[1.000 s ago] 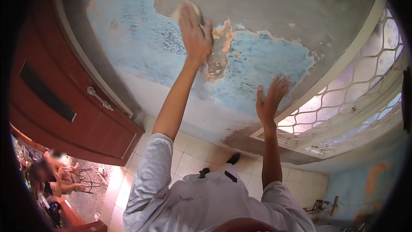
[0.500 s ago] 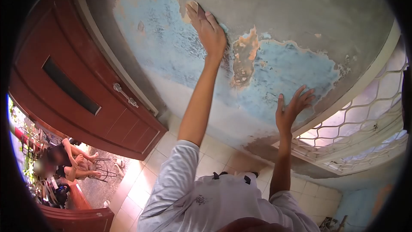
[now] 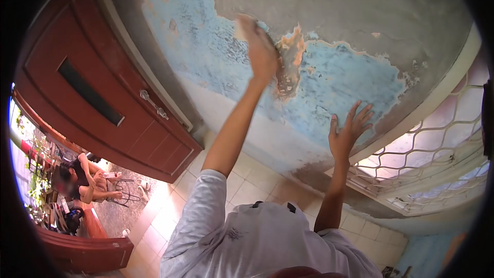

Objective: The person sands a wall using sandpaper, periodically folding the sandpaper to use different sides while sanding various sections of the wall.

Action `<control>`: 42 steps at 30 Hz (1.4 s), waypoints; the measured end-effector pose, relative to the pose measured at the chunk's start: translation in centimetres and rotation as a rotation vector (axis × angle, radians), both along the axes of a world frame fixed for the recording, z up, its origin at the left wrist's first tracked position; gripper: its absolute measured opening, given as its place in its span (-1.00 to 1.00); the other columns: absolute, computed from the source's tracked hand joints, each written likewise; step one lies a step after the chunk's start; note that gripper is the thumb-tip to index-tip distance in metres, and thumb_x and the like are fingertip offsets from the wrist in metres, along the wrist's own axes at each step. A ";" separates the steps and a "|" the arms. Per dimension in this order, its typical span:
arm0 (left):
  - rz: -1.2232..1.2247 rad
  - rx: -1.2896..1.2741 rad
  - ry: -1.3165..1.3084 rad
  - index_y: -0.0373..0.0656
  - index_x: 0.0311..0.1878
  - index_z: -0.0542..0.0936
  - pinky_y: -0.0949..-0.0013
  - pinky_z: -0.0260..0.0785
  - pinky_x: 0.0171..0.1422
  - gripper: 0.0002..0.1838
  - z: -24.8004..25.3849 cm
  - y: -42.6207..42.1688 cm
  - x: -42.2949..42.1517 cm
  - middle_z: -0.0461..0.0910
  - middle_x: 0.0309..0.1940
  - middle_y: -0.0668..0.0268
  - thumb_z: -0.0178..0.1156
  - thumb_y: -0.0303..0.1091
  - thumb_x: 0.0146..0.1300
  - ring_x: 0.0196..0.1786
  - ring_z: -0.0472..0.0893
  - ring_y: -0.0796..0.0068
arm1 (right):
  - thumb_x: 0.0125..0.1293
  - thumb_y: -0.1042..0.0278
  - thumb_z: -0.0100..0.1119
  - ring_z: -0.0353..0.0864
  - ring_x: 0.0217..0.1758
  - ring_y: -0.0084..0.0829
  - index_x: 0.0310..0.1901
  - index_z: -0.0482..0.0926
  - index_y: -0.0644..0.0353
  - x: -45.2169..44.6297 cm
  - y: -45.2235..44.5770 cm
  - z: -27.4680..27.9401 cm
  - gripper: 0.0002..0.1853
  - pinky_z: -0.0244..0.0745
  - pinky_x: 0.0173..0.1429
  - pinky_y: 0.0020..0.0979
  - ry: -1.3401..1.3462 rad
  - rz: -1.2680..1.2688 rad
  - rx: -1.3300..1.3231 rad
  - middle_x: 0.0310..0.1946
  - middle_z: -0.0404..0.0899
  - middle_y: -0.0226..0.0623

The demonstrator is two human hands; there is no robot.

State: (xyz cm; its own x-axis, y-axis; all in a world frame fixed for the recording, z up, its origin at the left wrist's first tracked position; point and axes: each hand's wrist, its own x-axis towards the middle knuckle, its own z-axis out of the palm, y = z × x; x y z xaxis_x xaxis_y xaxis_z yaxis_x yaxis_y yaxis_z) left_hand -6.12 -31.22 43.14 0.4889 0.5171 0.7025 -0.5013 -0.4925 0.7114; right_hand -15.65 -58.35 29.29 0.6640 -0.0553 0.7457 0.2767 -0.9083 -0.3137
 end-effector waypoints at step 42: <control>-0.050 0.695 -0.233 -0.41 0.55 0.34 -0.19 -0.11 0.73 -0.43 0.2 -16.3 -2.0 0.17 0.63 -0.24 -0.14 -0.21 0.67 0.66 0.19 -0.24 | 0.51 0.33 0.14 -0.07 0.74 0.34 0.68 0.18 0.09 -4.3 -14.3 3.5 -0.26 -0.09 0.72 0.28 -0.070 0.100 -0.045 0.71 -0.06 0.18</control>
